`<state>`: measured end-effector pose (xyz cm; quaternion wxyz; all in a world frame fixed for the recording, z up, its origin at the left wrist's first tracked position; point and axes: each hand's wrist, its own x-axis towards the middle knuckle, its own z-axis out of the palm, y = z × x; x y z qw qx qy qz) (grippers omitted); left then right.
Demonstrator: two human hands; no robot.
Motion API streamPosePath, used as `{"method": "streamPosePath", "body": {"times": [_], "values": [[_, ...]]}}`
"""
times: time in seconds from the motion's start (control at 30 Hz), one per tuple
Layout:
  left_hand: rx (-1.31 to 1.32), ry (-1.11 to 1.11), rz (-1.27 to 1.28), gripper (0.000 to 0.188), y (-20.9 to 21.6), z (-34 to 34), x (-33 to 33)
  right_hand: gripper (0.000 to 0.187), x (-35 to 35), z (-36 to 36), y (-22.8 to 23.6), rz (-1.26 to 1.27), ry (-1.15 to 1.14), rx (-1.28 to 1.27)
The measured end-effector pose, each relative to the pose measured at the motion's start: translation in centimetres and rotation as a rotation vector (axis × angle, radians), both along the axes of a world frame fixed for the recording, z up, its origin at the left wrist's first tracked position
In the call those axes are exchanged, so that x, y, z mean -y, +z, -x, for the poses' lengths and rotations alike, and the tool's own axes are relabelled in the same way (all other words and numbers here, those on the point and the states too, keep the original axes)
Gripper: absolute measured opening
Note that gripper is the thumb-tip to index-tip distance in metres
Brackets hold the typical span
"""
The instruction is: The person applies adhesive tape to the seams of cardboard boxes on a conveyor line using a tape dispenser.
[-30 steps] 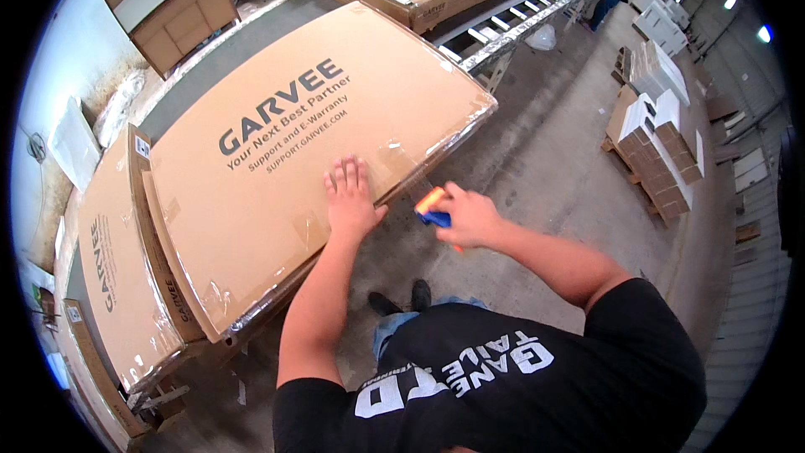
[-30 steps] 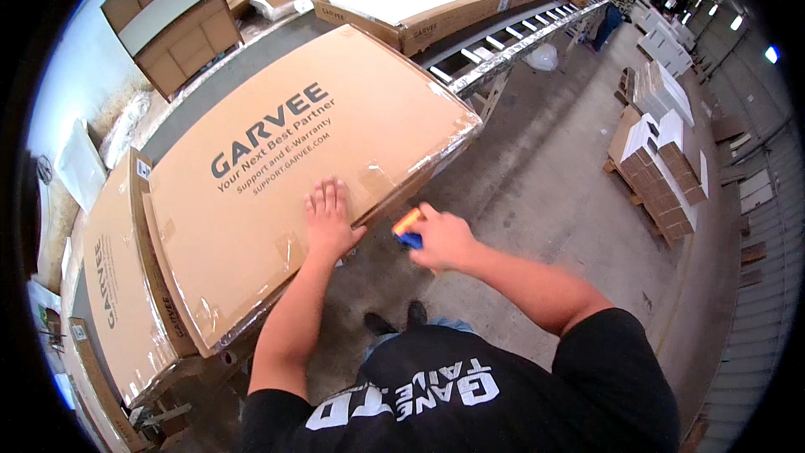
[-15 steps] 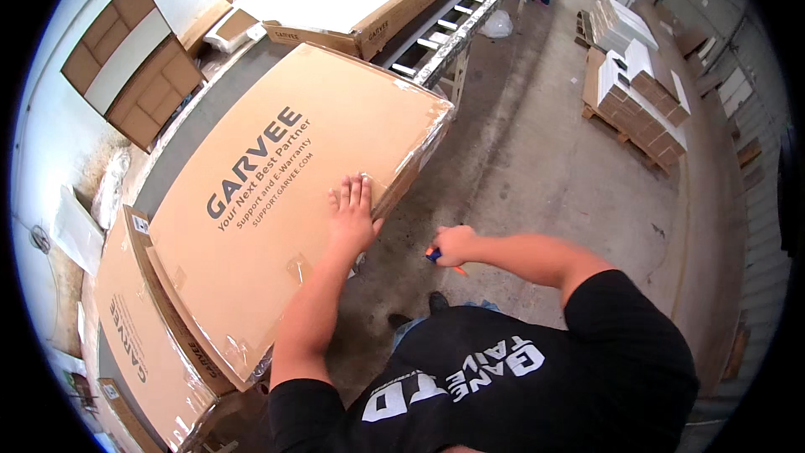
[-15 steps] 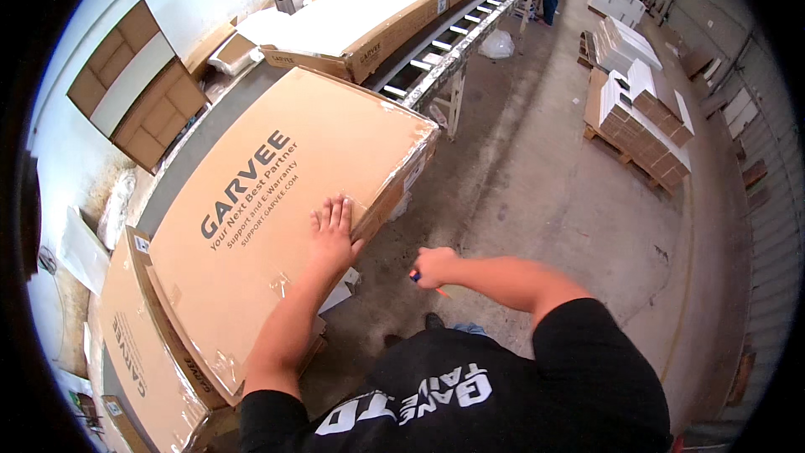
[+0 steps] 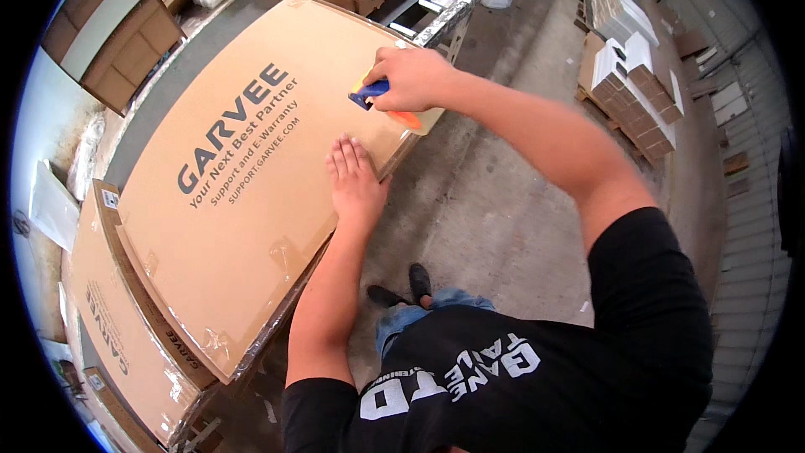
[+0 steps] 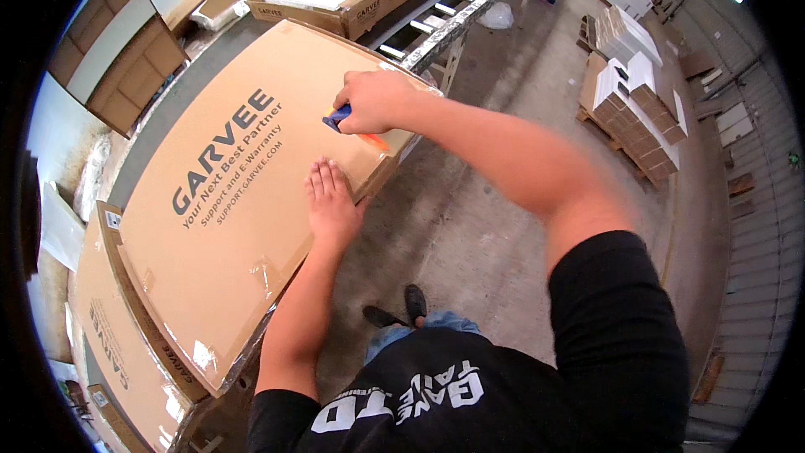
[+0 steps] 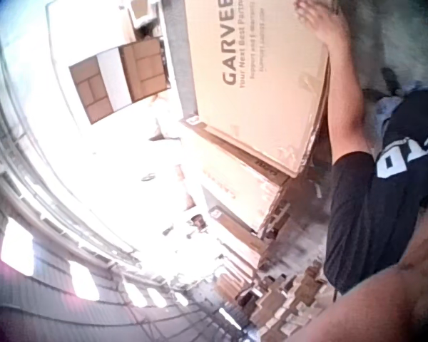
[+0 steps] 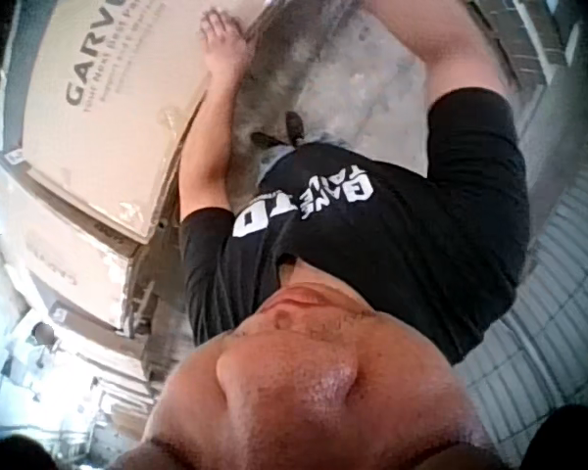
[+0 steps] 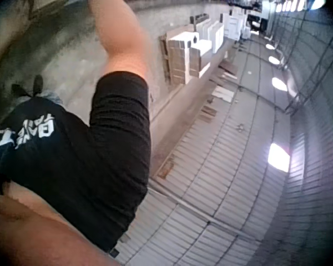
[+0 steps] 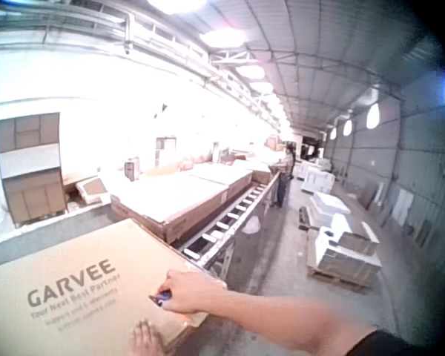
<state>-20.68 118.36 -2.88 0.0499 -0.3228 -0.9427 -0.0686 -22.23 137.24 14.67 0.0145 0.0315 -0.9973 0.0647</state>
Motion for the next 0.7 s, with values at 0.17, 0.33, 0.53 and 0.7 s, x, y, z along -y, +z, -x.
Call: {"method": "streamPosePath", "body": {"times": [0.17,0.33,0.53,0.7], "values": [[0.030,0.004,0.058,0.101,0.7,0.2,0.1,0.047,-3.3,-7.5,-8.7,0.222,-0.046,0.082],[0.032,0.008,0.006,0.101,0.1,0.0,0.7,0.048,-2.7,-11.4,-13.2,0.121,-0.097,0.449],[0.011,-0.009,0.027,0.099,0.8,-0.2,0.5,0.038,-0.2,-9.5,-17.9,-0.048,-0.110,0.255],[-0.233,-0.283,0.141,0.092,-0.2,1.0,0.8,0.035,2.1,-13.3,-20.7,-0.172,-0.061,0.456]]}}
